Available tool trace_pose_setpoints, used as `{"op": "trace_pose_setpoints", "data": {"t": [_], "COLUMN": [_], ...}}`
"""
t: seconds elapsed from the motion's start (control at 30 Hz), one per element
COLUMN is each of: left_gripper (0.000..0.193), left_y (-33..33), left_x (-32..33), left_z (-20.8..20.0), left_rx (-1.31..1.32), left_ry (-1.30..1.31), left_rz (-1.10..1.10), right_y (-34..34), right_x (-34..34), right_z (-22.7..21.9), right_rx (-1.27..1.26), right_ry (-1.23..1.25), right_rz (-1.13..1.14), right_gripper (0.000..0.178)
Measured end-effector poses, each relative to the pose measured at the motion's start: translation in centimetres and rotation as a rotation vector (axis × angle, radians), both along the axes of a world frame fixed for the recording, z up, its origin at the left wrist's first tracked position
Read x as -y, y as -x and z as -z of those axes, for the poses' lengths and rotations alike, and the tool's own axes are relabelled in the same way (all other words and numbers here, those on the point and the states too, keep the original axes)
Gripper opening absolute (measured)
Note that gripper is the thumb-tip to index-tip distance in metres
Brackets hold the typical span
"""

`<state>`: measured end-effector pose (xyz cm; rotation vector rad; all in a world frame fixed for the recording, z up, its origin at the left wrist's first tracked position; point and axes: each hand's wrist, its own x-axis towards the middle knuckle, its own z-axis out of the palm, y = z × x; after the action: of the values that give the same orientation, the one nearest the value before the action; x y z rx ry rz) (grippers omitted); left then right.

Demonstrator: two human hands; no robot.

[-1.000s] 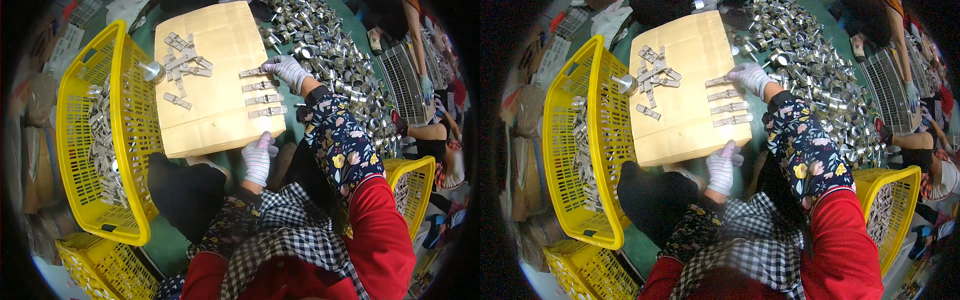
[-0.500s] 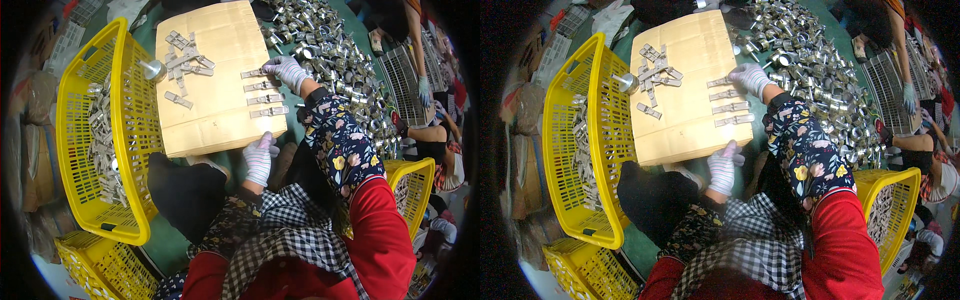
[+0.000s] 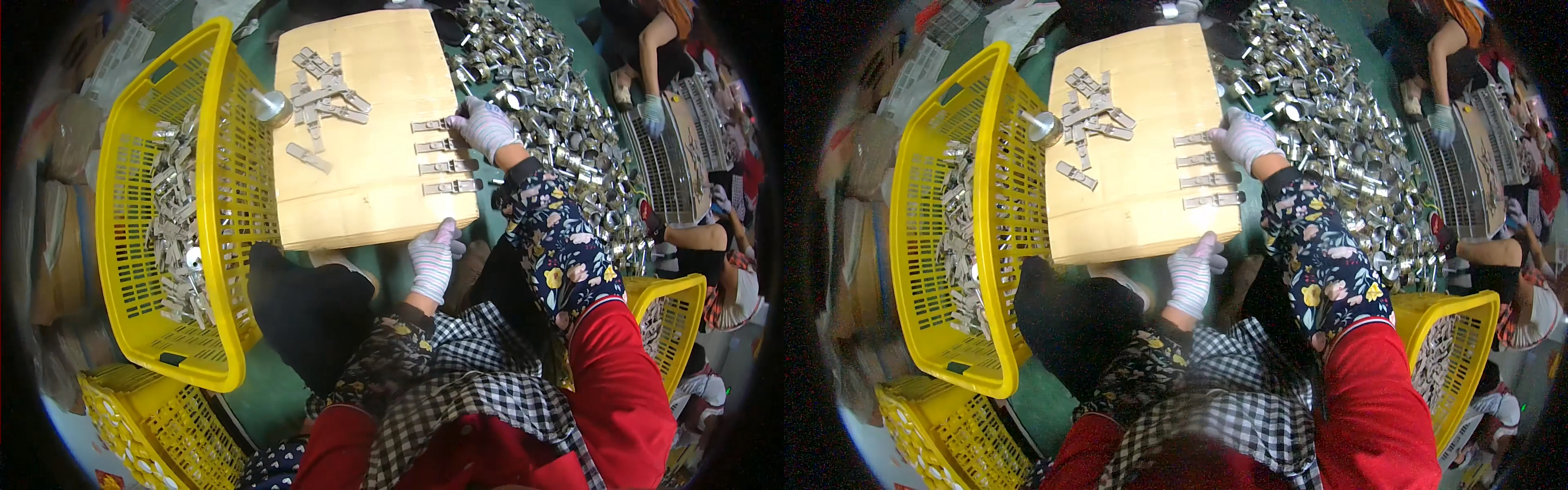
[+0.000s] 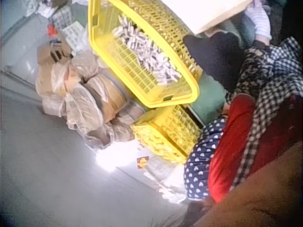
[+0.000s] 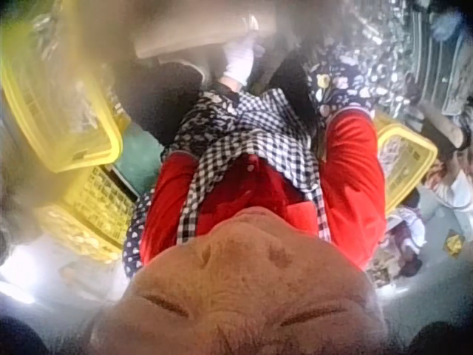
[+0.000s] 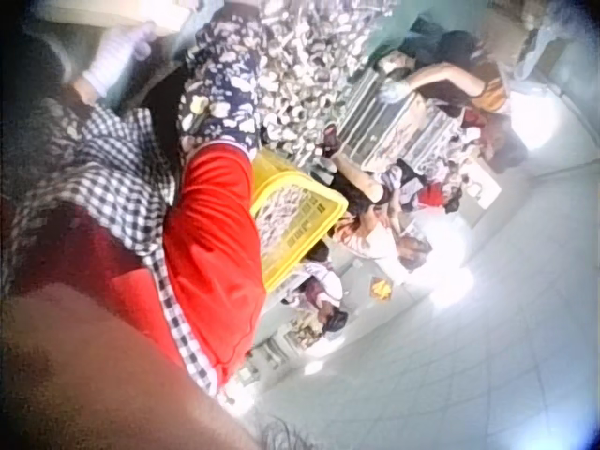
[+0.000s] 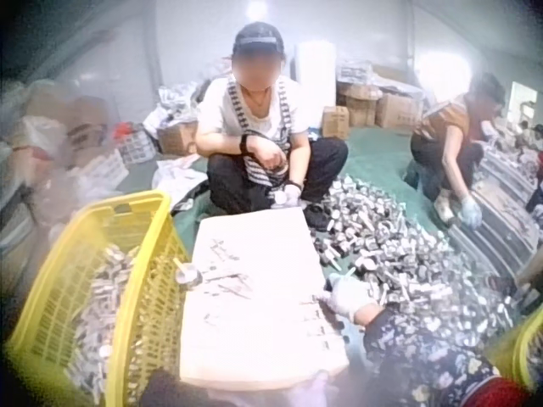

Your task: Assembling and sorting small metal hinge-like components on a workspace.

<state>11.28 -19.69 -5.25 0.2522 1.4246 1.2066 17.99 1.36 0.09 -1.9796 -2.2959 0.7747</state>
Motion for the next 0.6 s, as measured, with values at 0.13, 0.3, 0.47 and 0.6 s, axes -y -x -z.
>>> {"op": "trace_pose_setpoints", "data": {"t": [0.13, 0.3, 0.47, 0.6], "left_gripper": [0.027, 0.032, 0.057, 0.055], "left_y": [-0.4, -0.1, -1.5, -2.8], "left_x": [0.1, 1.1, 1.9, 1.6], "left_z": [2.0, 4.6, 3.4, 12.6], "left_rx": [-0.038, 0.815, 1.142, 1.255], "left_ry": [-0.033, -0.151, -0.096, -0.291], "left_rz": [0.011, -0.288, -0.369, -0.206], "right_y": [2.8, 16.4, 16.3, 15.0], "right_x": [2.6, 9.7, 11.1, 14.3], "right_z": [-1.5, -2.3, 0.8, -2.0], "right_rx": [0.157, -0.079, 0.020, -0.030], "right_ry": [-0.717, -0.348, -0.153, -0.055], "right_rz": [-0.373, -0.728, -0.714, -0.654], "right_gripper": [0.032, 0.018, 0.027, 0.026]}}
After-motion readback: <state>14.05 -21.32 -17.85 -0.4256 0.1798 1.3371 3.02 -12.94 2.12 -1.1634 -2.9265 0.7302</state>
